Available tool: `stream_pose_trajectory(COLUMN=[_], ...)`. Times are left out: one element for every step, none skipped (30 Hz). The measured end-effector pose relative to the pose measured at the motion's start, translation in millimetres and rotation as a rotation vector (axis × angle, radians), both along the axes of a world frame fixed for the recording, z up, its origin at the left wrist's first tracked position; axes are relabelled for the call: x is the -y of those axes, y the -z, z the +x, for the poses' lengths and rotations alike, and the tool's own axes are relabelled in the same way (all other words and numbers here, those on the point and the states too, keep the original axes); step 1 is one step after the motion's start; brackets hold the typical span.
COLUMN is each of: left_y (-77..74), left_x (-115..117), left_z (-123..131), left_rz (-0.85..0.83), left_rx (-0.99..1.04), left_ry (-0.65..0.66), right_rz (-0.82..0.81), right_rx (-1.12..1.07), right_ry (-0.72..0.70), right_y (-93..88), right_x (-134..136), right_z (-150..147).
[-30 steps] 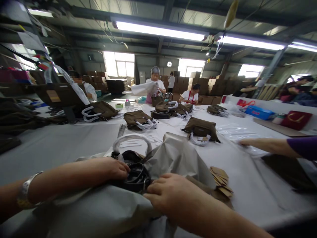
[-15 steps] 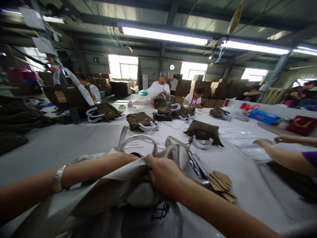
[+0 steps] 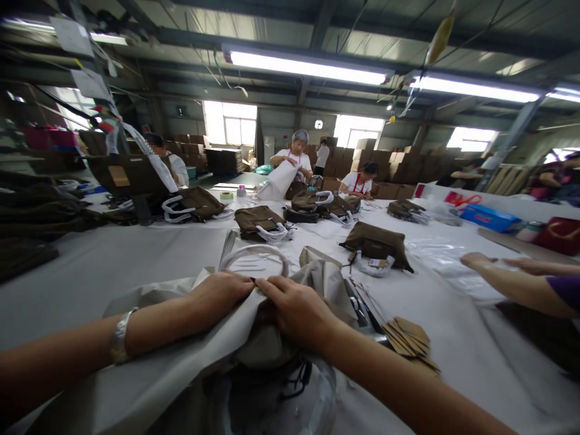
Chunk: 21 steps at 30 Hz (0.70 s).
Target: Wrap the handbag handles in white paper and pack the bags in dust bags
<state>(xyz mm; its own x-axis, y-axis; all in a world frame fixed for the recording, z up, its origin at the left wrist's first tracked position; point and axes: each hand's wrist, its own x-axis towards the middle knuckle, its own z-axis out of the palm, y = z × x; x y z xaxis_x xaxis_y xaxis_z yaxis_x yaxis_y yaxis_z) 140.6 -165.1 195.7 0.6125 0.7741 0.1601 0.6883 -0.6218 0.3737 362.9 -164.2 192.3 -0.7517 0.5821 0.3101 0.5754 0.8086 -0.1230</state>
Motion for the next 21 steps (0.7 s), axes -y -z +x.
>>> stream_pose_trajectory(left_y=[-3.5, -7.2, -11.2, -15.8, -21.2, -27.7, -35.1, -43.3, -51.6, -59.4, -65.7, -69.9, -71.4, -70.2, -66.5, -61.1, -54.8, -48.4, -42.7, -38.3, -35.3], left_x=[5, 11, 16, 21, 24, 27, 31, 34, 40, 46, 55, 64, 72, 79, 82, 83, 79, 71, 62, 51, 40], left_z=[0, 0, -2, -4, -7, -10, -14, -18, -21, -24, -27, -29, -31, -33, -34, -36, -39, -42, -45, -49, -53], left_rz=[-0.023, -0.058, -0.117, -0.202, -0.298, -0.378, -0.421, -0.430, -0.411, -0.368, -0.319, -0.280, -0.248, -0.219, -0.190, -0.169, -0.164, -0.186, -0.236, -0.311, -0.402], left_rx=[-0.024, -0.041, -0.056, -0.074, -0.085, -0.088, -0.074, -0.035, 0.027, 0.087, 0.122, 0.120, 0.085, 0.023, -0.044, -0.084, -0.078, -0.034, 0.046, 0.142, 0.235], left_ry=[0.000, 0.022, 0.066, 0.116, 0.153, 0.168, 0.151, 0.106, 0.052, 0.007, -0.021, -0.032, -0.033, -0.034, -0.052, -0.080, -0.100, -0.106, -0.096, -0.072, -0.045], right_rz=[-0.046, -0.095, -0.140, -0.180, -0.209, -0.228, -0.234, -0.232, -0.230, -0.229, -0.230, -0.233, -0.238, -0.244, -0.253, -0.260, -0.250, -0.209, -0.137, -0.041, 0.059], right_rx=[0.032, 0.085, 0.150, 0.219, 0.280, 0.326, 0.355, 0.369, 0.383, 0.395, 0.403, 0.410, 0.417, 0.426, 0.440, 0.448, 0.438, 0.398, 0.323, 0.223, 0.126], right_ry=[0.068, 0.129, 0.177, 0.212, 0.235, 0.253, 0.266, 0.279, 0.290, 0.299, 0.302, 0.300, 0.293, 0.281, 0.266, 0.252, 0.241, 0.226, 0.195, 0.126, 0.007], right_y=[-2.7, -6.0, -9.5, -12.9, -15.7, -17.7, -18.6, -18.7, -18.0, -17.0, -16.1, -15.8, -16.4, -18.3, -21.4, -25.8, -31.0, -36.5, -41.7, -45.8, -48.4], right_x=[0, 1, 1, 2, 2, 2, 1, -1, -3, -5, -7, -9, -11, -12, -11, -8, -4, 2, 8, 14, 20], right_z=[-2, -5, -9, -13, -17, -22, -27, -31, -34, -37, -39, -40, -40, -39, -37, -35, -32, -30, -29, -28, -29])
